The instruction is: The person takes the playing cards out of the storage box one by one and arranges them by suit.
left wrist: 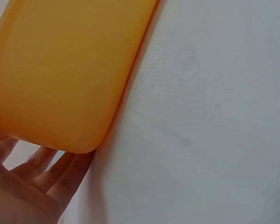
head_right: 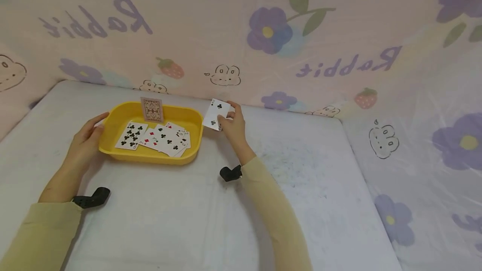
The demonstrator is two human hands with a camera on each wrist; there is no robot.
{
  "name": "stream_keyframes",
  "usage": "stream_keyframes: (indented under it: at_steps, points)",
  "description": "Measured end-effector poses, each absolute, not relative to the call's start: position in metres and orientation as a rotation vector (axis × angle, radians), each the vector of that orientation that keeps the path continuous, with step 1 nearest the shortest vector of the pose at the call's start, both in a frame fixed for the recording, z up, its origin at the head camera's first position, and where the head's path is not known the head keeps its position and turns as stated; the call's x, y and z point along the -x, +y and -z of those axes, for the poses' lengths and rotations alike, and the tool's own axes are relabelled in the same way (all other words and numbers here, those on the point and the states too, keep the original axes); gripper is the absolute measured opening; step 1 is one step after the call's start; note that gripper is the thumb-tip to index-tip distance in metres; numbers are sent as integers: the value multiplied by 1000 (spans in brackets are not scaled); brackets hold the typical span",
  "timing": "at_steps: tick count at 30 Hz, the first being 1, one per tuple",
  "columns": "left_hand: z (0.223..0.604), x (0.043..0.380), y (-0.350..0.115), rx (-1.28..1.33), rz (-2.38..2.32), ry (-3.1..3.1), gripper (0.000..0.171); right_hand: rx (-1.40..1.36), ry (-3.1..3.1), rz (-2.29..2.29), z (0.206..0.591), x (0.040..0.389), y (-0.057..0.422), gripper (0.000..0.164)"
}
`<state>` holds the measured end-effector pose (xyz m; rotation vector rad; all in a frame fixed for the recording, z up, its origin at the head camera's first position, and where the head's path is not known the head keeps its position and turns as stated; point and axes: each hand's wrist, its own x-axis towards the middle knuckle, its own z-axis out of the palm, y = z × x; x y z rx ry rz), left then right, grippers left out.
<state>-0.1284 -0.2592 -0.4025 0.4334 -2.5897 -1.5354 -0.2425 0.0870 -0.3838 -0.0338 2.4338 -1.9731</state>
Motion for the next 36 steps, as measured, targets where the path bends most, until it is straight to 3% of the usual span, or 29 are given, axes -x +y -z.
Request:
stream_keyframes:
  at_steps: [7,19,36]
  points:
    - [401,128,-259,-462,1539,-2591,49,-26,2429,1953,394,248,102,59]
    - [400,128,-257,-491,1563,-2588,49,-14,2685,1490,414,256,119,58]
    - [401,129,-257,-467,1544,-2580,49,-34,2918,1278,410,257,102,55]
